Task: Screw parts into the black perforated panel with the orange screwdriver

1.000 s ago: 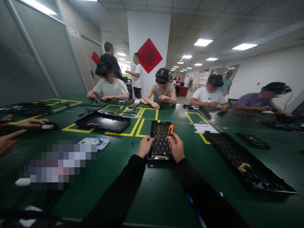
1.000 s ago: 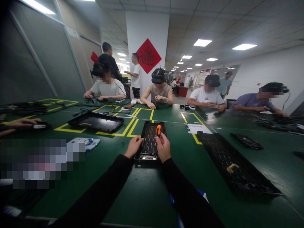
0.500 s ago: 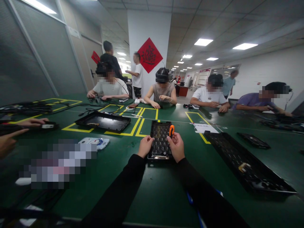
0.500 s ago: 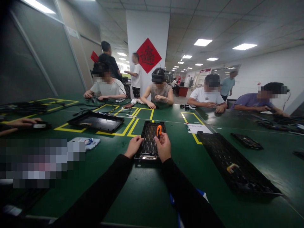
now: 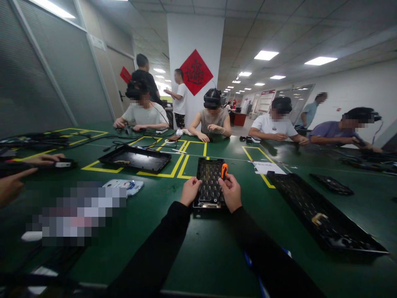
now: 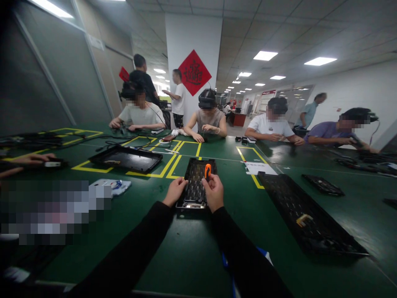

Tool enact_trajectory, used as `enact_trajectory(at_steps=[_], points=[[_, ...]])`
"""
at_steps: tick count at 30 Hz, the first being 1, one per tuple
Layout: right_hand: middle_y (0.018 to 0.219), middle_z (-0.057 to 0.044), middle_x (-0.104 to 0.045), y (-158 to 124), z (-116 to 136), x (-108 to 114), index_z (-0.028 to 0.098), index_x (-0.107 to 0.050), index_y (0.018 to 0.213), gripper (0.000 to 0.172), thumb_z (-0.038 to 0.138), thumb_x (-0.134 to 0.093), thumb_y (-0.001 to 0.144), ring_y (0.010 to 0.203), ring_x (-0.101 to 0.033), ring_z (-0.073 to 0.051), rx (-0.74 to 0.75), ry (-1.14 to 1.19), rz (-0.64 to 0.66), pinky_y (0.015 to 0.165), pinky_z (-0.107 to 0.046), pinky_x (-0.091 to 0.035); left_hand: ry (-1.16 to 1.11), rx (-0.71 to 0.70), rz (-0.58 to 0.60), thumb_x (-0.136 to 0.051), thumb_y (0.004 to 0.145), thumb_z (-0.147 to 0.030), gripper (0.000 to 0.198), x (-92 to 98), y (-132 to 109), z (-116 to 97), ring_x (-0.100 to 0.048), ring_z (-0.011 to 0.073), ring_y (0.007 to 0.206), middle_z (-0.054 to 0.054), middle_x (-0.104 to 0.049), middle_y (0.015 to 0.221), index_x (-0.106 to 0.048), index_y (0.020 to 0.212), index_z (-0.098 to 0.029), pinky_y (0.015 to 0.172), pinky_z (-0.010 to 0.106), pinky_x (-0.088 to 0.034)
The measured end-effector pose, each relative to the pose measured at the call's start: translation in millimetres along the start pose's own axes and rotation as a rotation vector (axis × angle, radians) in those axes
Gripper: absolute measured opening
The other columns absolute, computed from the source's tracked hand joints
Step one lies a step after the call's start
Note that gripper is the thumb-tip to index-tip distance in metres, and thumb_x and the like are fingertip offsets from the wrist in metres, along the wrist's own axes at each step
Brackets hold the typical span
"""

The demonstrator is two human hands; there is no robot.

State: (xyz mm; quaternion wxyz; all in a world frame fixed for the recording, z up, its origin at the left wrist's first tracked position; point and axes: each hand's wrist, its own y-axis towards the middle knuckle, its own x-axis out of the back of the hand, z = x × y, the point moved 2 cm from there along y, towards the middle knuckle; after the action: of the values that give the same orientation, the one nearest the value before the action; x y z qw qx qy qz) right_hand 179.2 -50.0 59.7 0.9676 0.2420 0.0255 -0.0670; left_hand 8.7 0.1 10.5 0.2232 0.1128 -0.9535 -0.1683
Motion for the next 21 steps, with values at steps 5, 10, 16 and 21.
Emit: enact_trajectory(at_steps=[5, 10, 16, 21], points=[[0.071, 0.0, -0.057, -1.0, 5.6, -0.2, 0.016, -0.056, 0.103, 0.031, 0.033, -0.053, 0.077, 0.052, -0.047, -0.009, -0.047, 0.014, 0.047, 0.046, -0.021, -0.038, 0.008, 0.0, 0.005, -0.046, 0.074, -0.037, 0.027, 0.0, -0.1, 0.3, -0.039, 0.0094, 0.055, -0.004, -0.042, 0.055, -0.042, 0.057, -0.017, 0.054, 0.022, -0.027], [0.079, -0.002, -0.059, -1.2, 5.9, -1.5, 0.017, -0.054, 0.105, 0.031, 0.032, -0.052, 0.078, 0.056, -0.05, -0.01, -0.032, 0.027, 0.046, 0.048, -0.022, -0.039, 0.014, -0.006, 0.002, -0.047, 0.074, -0.037, 0.027, 0.2, 0.1, -0.5, -0.04, 0.0094, 0.055, -0.004, -0.042, 0.055, -0.042, 0.056, -0.017, 0.054, 0.022, -0.027], [0.082, -0.002, -0.06, -1.0, 5.1, 0.2, 0.017, -0.054, 0.106, 0.032, 0.03, -0.051, 0.078, 0.058, -0.052, -0.01, -0.013, 0.04, -0.003, 0.053, -0.023, -0.043, 0.011, -0.005, 0.003, -0.046, 0.075, -0.038, 0.028, 0.2, 0.1, 0.9, -0.04, 0.0095, 0.055, -0.004, -0.042, 0.055, -0.041, 0.057, -0.017, 0.054, 0.022, -0.027], [0.08, -0.003, -0.061, 0.6, 4.4, 1.7, 0.016, -0.054, 0.106, 0.033, 0.031, -0.051, 0.077, 0.061, -0.054, -0.012, -0.009, 0.031, -0.055, 0.055, -0.024, -0.045, 0.002, -0.008, -0.002, -0.047, 0.074, -0.037, 0.028, 0.0, 0.1, 0.2, -0.039, 0.0092, 0.055, -0.005, -0.041, 0.054, -0.041, 0.056, -0.017, 0.054, 0.022, -0.027]])
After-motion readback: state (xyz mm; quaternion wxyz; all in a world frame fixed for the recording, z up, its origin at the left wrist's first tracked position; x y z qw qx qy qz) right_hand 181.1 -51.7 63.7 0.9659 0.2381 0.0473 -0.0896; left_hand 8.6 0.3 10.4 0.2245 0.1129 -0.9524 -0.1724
